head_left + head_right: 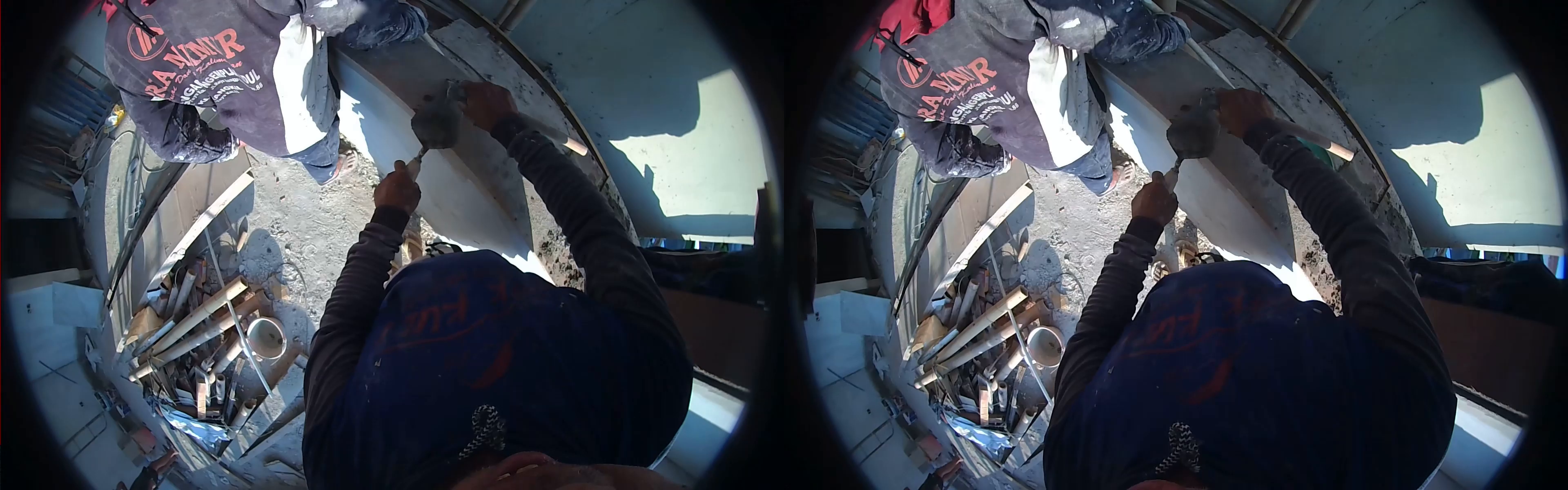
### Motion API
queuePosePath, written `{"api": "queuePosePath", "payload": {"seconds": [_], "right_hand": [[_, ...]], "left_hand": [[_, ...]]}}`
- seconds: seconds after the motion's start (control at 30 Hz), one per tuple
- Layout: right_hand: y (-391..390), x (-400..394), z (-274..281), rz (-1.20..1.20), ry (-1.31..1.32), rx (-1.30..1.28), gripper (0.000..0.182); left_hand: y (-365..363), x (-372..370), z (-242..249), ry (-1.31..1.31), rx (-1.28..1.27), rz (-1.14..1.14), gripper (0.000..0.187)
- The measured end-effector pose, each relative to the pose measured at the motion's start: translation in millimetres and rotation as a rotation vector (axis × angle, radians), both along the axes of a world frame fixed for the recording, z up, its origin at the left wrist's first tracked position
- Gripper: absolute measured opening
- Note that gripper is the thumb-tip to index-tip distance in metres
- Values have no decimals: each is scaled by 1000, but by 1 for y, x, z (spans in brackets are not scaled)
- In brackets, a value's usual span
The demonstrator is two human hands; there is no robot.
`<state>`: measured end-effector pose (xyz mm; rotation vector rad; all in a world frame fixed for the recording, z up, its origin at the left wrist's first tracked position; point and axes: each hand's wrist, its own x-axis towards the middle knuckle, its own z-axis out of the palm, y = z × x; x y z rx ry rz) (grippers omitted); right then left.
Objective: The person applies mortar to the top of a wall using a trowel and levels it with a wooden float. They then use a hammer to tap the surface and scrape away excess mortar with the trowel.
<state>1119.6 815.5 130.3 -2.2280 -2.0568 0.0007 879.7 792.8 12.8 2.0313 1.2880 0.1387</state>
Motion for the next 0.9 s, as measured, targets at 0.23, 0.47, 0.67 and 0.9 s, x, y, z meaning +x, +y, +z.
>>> {"api": "queuePosePath", "payload": {"seconds": [0.23, 0.47, 0.67, 0.9], "right_hand": [[-60, -26, -10, 231, -23, 160, 29], [-27, 11, 12, -130, -3, -59, 34], [-51, -2, -6, 80, 58, 96, 28], [-83, -16, -9, 146, 64, 47, 33]], "left_hand": [[7, 2, 2, -17, -9, -16, 37], [8, -2, -1, 3, 1, -26, 39], [5, -3, -1, -26, -61, -31, 38], [9, -3, -6, 7, -45, -23, 38]]}}
